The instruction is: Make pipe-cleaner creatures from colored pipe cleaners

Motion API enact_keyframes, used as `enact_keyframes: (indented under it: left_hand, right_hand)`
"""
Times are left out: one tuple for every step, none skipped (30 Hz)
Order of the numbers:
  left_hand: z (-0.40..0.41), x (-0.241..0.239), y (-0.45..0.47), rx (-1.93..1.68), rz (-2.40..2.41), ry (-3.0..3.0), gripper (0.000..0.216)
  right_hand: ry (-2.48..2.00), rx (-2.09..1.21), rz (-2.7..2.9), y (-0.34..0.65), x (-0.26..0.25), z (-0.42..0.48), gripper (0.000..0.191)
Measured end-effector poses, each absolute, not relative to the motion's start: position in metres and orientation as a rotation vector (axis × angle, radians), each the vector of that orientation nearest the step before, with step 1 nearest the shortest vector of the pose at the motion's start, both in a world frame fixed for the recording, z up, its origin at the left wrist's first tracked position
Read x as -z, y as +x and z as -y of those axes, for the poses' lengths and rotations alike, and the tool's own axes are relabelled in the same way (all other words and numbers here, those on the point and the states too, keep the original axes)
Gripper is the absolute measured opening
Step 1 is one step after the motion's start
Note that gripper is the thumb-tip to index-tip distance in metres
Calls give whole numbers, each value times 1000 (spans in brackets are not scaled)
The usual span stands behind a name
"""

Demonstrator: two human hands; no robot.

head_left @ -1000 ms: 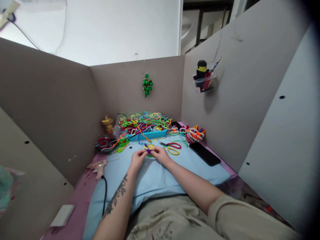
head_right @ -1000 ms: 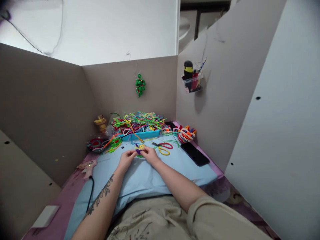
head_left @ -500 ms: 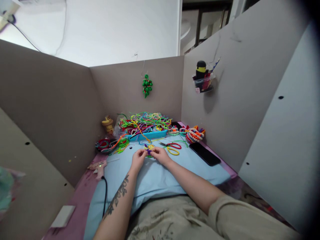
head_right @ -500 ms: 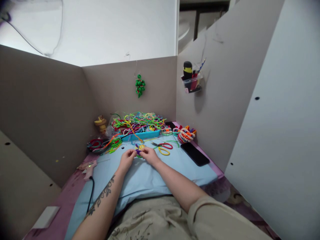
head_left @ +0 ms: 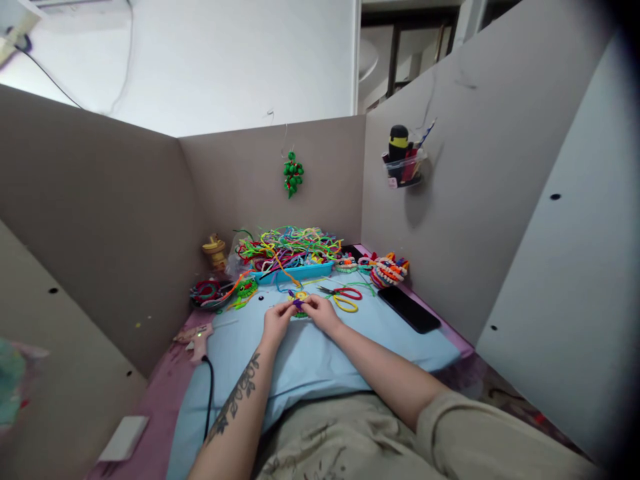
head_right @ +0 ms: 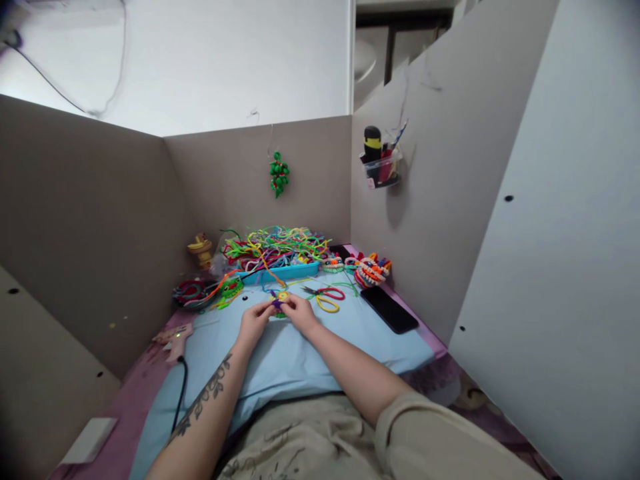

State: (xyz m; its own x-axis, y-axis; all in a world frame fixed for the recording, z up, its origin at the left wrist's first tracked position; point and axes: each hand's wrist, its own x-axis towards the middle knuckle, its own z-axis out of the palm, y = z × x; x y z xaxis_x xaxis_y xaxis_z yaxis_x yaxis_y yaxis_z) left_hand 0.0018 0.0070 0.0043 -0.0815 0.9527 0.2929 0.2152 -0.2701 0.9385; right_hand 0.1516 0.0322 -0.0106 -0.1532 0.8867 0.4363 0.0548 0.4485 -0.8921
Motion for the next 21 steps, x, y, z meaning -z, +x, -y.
enact_keyframes:
  left_hand:
    - [-7,-4,2,-1413,-1317,1517,26]
    - [-6,-4,2,-1418,-1332,1519,26]
    - [-6,-5,3,-1418,-1341,1532,26]
    - [-5,-5,3,-1414,-1346,1551,27]
    - [-5,-6,3,-1411,-1349,1571,27]
    - [-4,-6,3,-1408,-1352,1588,27]
    - [-4,-7,3,-1406,-1353,1604,27]
    - [-4,-7,3,-1406,-1353,1616,27]
    - [-3,-7,3,-1408,-1352,1623,27]
    - [-3,-7,3,-1411,-1351,1626,26]
    - [-3,-7,3,-1414,-1350,1626,26]
    - [-3,-7,2,-1416,-1350,1623,26]
    - [-3,-6,2,-1418,-1351,1617,26]
    - [-4,-5,1,-1419,-1352,1610,26]
    - [-4,-5,1,-1417,-1353,1603,26]
    - [-4,-4,0,-1414,-1352,1597,26]
    - [-5,-4,0,-1411,-1352,1592,27]
    - [-5,-3,0,-1408,-1350,1589,27]
    - [-5,-3,0,-1405,-1348,1588,27]
    - [-6,-4,-1,-1401,-1346,1588,27]
    - [-5,-4,-1,-1398,-1345,1588,27]
  right_hand:
    - [-842,-934,1553,151,11,-32,14]
    - [-834,-953,1550,151,11,-32,13]
    - [-829,-965,1550,151,11,-32,13]
    - [-824,-974,1553,150,11,-33,13]
    - [-819,-981,1559,150,11,-32,13]
    - [-813,-989,1563,150,11,-32,13]
    - [-805,-997,1564,150,11,-32,13]
    - [-796,-1005,1560,150,11,-31,13]
    - [-784,-1011,1551,150,11,-31,14]
    - [-775,-1008,1542,150,11,-30,18]
    - [-767,-995,1540,150,11,-28,23]
    - [-762,-969,1549,150,10,-27,27]
    - [-759,-938,1569,150,10,-26,30]
    - [-758,-905,1595,150,9,-25,30]
    - [-759,-871,1621,150,9,-24,28]
    - [-761,-840,1645,150,8,-23,26]
    - [-765,-815,1662,150,8,-23,24]
    - [-770,-795,1675,150,8,-22,23]
    - [-775,-783,1684,150,7,-22,23]
    - [-778,-776,1689,151,7,-22,23]
    - [-780,-773,1693,151,7,-22,23]
